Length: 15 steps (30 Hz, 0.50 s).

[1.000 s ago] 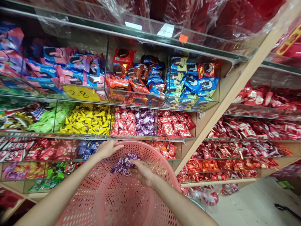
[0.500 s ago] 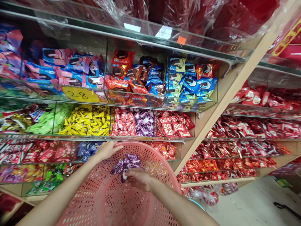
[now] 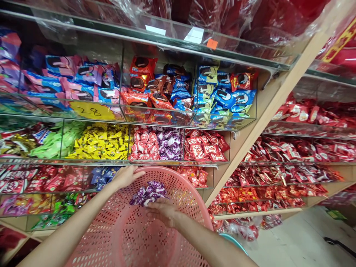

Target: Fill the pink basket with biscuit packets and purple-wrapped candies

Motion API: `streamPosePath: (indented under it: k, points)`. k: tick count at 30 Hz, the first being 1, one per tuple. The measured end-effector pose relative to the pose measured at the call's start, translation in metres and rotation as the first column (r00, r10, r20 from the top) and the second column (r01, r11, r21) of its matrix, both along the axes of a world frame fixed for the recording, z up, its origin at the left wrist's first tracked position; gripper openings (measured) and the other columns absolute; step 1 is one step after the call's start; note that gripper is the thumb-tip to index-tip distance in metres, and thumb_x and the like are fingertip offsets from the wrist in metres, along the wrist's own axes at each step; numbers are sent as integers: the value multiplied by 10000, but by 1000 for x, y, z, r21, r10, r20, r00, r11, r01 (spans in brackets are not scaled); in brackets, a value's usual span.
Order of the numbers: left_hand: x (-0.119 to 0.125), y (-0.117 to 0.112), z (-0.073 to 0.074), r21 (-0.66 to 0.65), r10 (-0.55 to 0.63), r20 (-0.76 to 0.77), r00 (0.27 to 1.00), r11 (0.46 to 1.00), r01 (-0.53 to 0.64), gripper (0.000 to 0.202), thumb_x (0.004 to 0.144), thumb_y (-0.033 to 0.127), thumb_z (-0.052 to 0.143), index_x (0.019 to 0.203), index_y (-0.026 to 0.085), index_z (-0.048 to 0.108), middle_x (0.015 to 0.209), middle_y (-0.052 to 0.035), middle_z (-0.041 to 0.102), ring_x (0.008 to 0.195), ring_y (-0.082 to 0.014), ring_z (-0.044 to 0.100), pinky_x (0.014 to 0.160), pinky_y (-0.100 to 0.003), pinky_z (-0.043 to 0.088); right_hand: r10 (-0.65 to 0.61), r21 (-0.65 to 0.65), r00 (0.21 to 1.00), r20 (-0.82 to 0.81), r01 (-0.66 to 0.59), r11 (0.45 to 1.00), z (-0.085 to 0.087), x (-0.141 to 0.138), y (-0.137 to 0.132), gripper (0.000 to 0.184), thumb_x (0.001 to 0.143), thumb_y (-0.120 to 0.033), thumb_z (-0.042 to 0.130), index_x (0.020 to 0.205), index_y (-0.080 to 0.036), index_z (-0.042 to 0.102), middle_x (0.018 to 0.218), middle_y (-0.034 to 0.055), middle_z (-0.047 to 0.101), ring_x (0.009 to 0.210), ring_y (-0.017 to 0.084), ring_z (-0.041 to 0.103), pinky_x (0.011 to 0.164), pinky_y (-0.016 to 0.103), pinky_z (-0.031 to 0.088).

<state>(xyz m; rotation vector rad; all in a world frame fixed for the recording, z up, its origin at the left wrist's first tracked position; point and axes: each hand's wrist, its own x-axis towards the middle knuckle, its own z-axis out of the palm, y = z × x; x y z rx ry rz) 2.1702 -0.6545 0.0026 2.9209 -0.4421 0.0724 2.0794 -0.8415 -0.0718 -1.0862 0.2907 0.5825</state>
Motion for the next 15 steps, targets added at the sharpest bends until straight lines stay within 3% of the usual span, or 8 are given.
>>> streamPosePath:
  k: [8, 12, 15]
  points:
    - [-2, -2, 3, 32, 26, -2, 1000, 999, -26, 508, 807, 606, 296, 885, 208, 602, 899, -104, 667, 853, -258, 618, 681, -307, 427, -38, -57, 999, 4, 38, 998, -10, 5, 2, 322, 523, -290, 782, 668, -130, 543, 729, 66, 679, 674, 143, 644, 676, 254, 479]
    - [-1, -2, 2, 31, 29, 7, 1000, 999, -30, 499, 811, 592, 303, 876, 196, 599, 901, -117, 663, 866, -275, 618, 686, -319, 429, 66, -262, 998, 1, -63, 963, -13, 7, 8, 362, 667, -466, 651, 702, -119, 553, 610, 70, 655, 516, 128, 610, 506, 226, 448]
    - [0, -1, 0, 16, 30, 7, 1000, 999, -30, 511, 808, 600, 298, 872, 189, 594, 909, -126, 662, 882, -290, 614, 696, -332, 430, 151, -298, 988, 21, -138, 945, -17, 8, 11, 384, 739, -516, 550, 701, -135, 526, 562, 43, 637, 460, 105, 582, 444, 190, 400]
